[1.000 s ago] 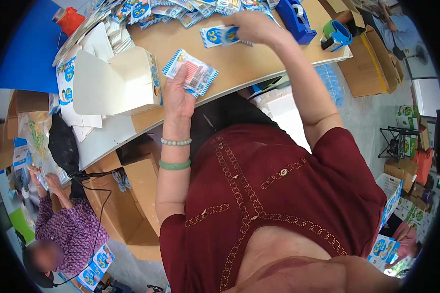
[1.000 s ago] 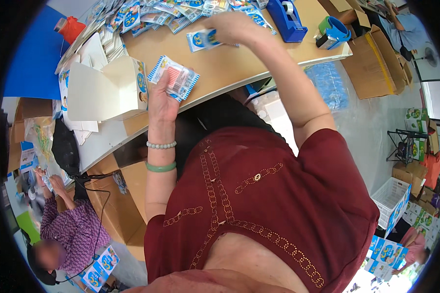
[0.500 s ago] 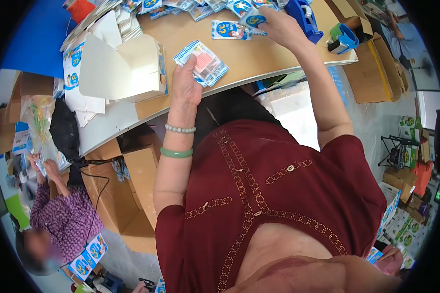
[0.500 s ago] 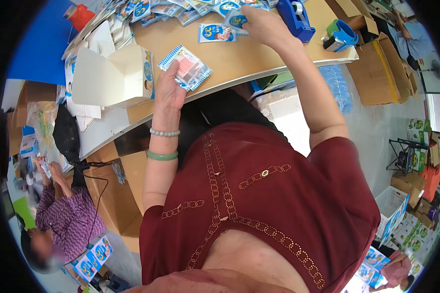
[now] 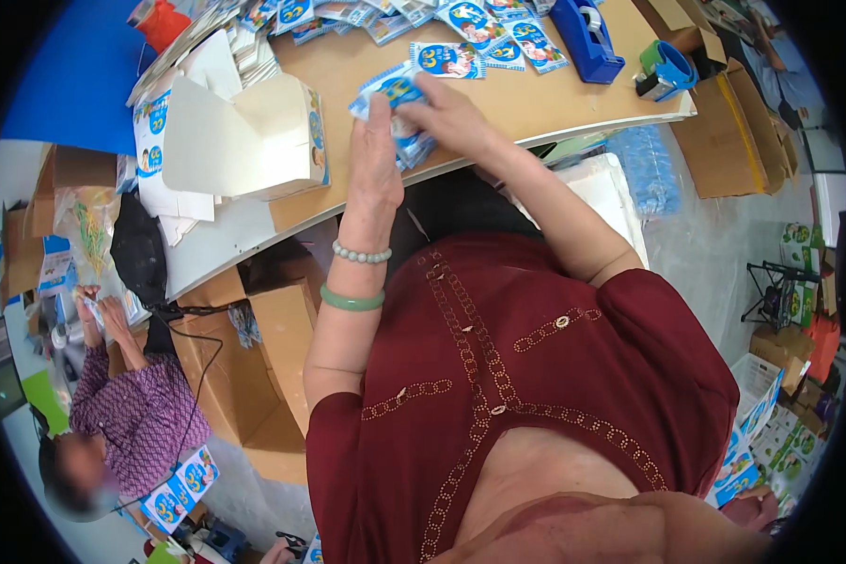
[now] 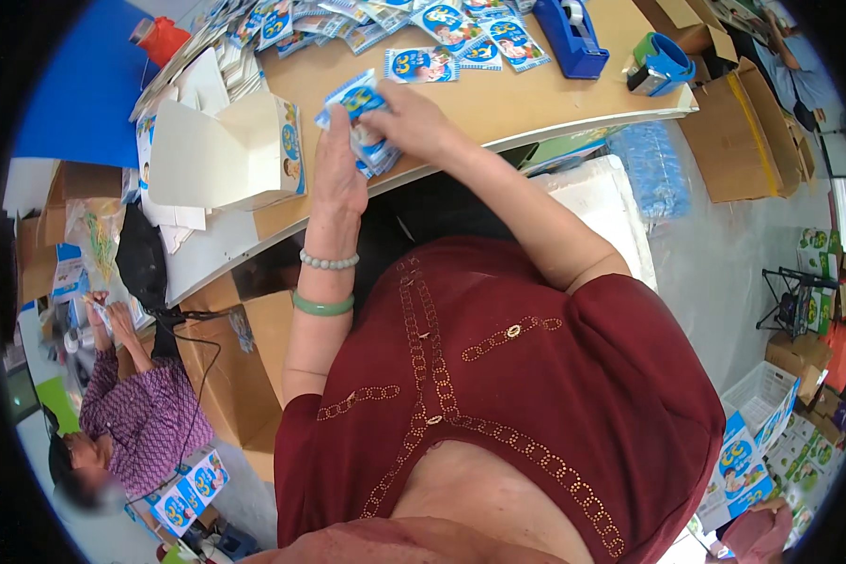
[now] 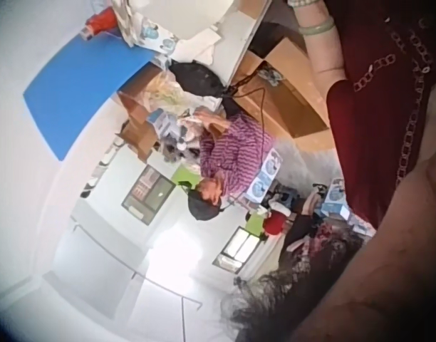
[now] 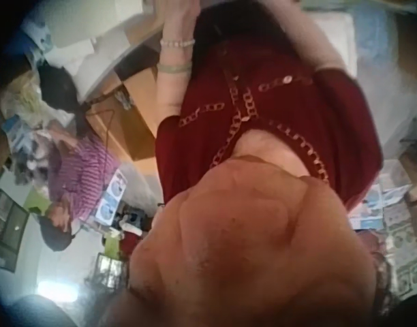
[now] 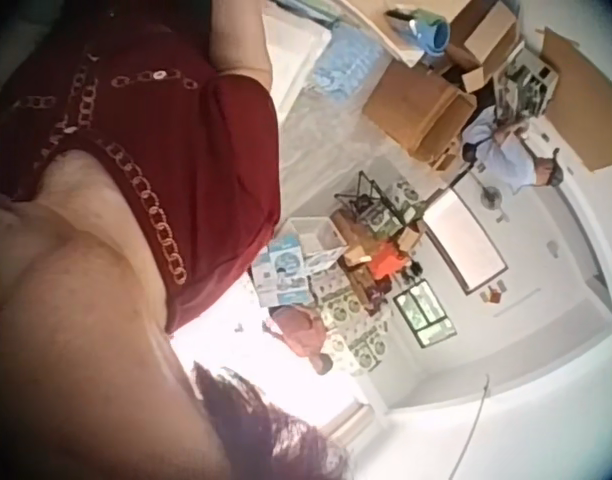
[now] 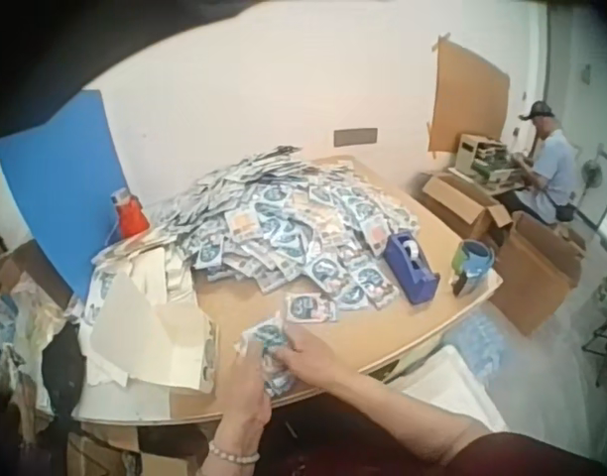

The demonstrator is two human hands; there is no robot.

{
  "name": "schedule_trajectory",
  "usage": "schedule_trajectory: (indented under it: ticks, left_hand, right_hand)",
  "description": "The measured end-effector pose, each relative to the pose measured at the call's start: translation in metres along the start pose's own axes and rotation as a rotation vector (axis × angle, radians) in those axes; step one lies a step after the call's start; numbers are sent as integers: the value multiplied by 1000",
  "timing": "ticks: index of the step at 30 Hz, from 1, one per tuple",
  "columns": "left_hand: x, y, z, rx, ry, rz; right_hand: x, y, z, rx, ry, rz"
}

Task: Manually packing small product pouches into cardboard boxes at a workstation.

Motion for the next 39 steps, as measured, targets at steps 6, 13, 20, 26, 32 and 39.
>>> schedule_trajectory:
  ticks: [6,13,20,26,32,39]
  left_hand:
    - [28,-8,0,25,-20,144]
    - [33,-11,1,40,82,160]
    - [38,-11,0,88,112,156]
    - [32,-8,0,69,59,133]
    - [32,-9,-2,80,33,110]
    - [35,-14,-1,74,70,116]
  right_hand:
    - [-7,11,-11,107,-42,-69]
    - [48,-50,3,218,1062,318]
    - [32,-45,0,317,965,159]
    - [92,-79,-8,264,902,509]
    - [115,-96,21,-76,1089,495]
    - [98,-69,-3,228,766,451]
Point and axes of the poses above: each hand's wrist, its own y-axis away from the middle knuckle, its own x-axis out of the back of the hand, z = x × y, the point moved 7 cm from there along -y, towards the middle knuckle, and after that the axes turned 9 degrees about z, right-handed, at the moved point
